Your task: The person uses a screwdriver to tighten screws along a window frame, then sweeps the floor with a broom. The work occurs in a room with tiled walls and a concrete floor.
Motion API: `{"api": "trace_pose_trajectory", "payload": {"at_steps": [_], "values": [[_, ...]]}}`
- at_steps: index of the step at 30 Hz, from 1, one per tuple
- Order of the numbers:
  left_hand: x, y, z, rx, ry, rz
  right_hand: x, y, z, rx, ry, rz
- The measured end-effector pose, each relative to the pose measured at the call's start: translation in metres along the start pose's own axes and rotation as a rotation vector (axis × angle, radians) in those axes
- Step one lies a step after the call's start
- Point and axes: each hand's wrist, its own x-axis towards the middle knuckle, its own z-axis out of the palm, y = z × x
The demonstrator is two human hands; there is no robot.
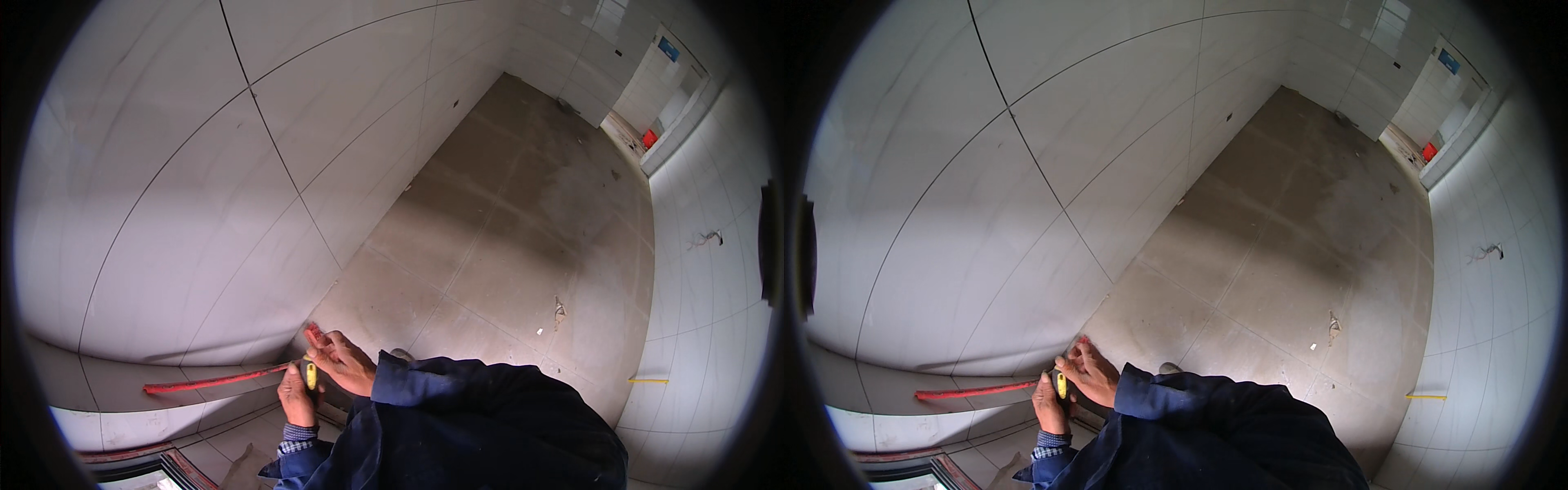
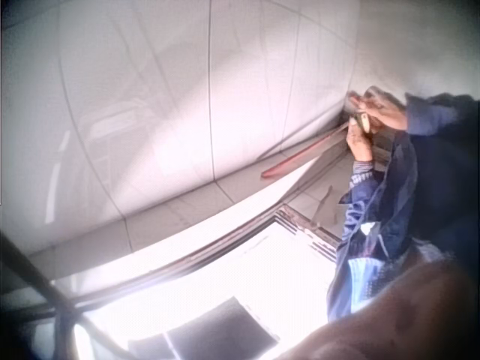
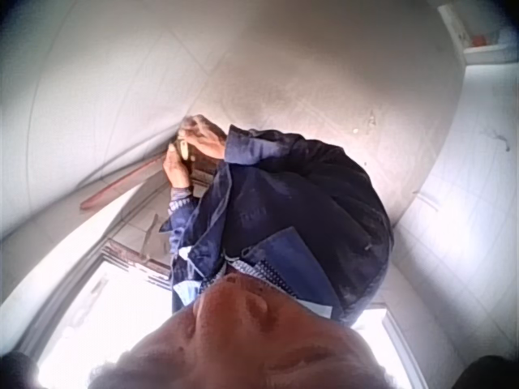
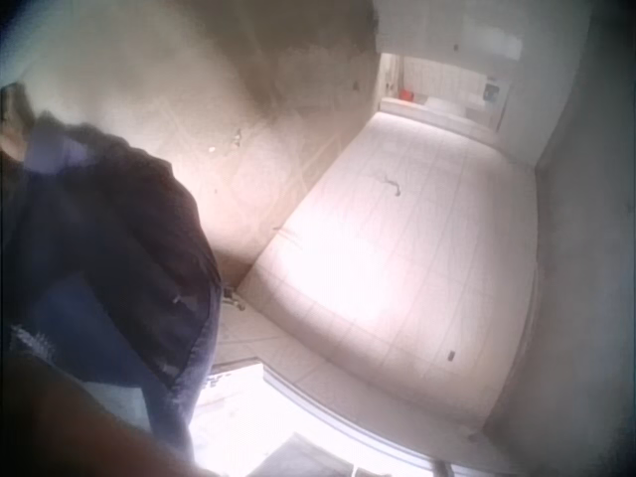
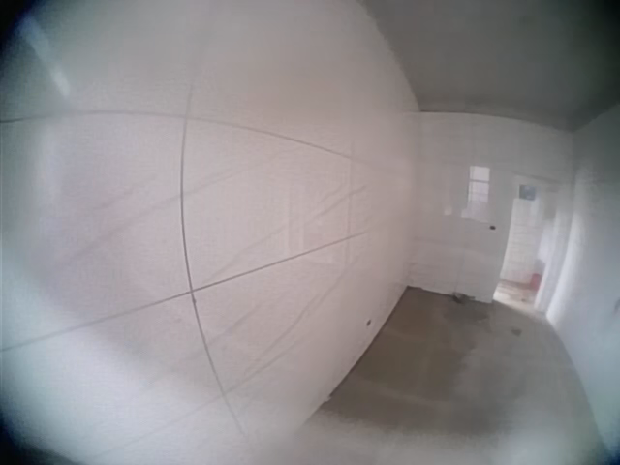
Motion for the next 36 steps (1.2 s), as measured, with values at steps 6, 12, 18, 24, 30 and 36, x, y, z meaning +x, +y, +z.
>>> {"api": "trace_pose_trajectory", "payload": {"at_steps": [6,12,18,24,30,36], "values": [[0.003,-0.116,-0.098,0.377,0.119,0.080,0.007,0.005,-0.015,-0.133,0.009,0.081],[-0.074,-0.179,-0.092,0.635,0.022,-0.401,0.006,0.024,-0.018,-0.187,-0.072,0.116],[-0.080,-0.202,-0.082,0.666,0.034,-0.478,0.011,0.042,-0.013,-0.200,-0.124,0.083],[-0.077,-0.203,-0.079,0.676,0.048,-0.501,0.010,0.016,-0.008,-0.236,-0.240,0.125],[-0.071,-0.206,-0.074,0.674,0.046,-0.507,0.014,0.026,-0.007,-0.259,-0.284,0.123],[-0.071,-0.212,-0.070,0.664,0.046,-0.523,0.011,0.036,-0.005,-0.266,-0.306,0.127]]}}
